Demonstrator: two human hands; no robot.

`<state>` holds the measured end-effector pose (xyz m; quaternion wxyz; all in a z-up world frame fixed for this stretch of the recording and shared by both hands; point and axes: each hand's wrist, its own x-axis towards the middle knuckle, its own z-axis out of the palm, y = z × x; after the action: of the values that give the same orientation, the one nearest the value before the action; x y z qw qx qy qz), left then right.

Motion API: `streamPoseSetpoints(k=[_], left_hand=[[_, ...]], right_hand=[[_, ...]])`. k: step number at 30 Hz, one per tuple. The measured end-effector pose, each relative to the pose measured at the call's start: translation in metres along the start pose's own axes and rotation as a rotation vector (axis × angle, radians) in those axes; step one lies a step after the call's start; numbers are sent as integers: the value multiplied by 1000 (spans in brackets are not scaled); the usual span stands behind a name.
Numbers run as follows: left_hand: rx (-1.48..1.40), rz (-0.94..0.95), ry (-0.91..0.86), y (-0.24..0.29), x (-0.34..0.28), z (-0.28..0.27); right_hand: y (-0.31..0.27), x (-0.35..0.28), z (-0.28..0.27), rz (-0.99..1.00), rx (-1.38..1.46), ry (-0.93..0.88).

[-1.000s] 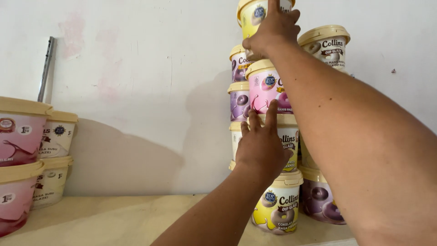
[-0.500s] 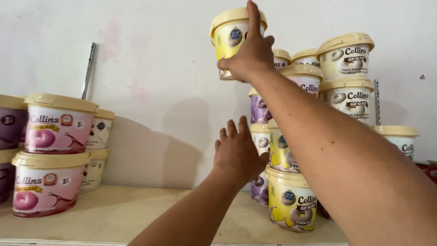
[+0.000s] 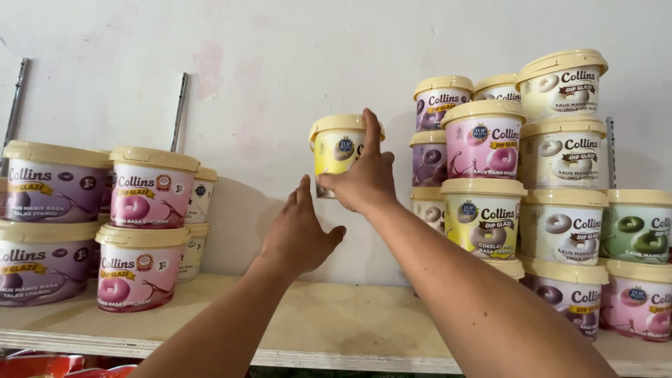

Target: Organizing and stacking product tubs on a grocery store shelf to ensure labels are visible and items are tidy.

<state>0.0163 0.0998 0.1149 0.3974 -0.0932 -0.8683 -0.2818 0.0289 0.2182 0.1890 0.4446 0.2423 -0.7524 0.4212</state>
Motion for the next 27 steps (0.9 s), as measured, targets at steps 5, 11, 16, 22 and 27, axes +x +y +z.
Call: streamPoseSetpoints(k=[5,11,16,22,27], left_hand=[[-54,15,-30,-16,-11,-3],[-58,-45,-96,-42,-14,9],[-87,-43,-97,-65,-30,10],[-81,-27,-91,-91,-38,8],[-83,-50,-106,-104,-51,3]], right_hand=[[8,-33,23,78,48,-50],[17,-65,52,215,83,-98],[16,-89,65,293,110,-149],[26,-103,83,302,146,-162],[34,-112,97,324,173,-198]])
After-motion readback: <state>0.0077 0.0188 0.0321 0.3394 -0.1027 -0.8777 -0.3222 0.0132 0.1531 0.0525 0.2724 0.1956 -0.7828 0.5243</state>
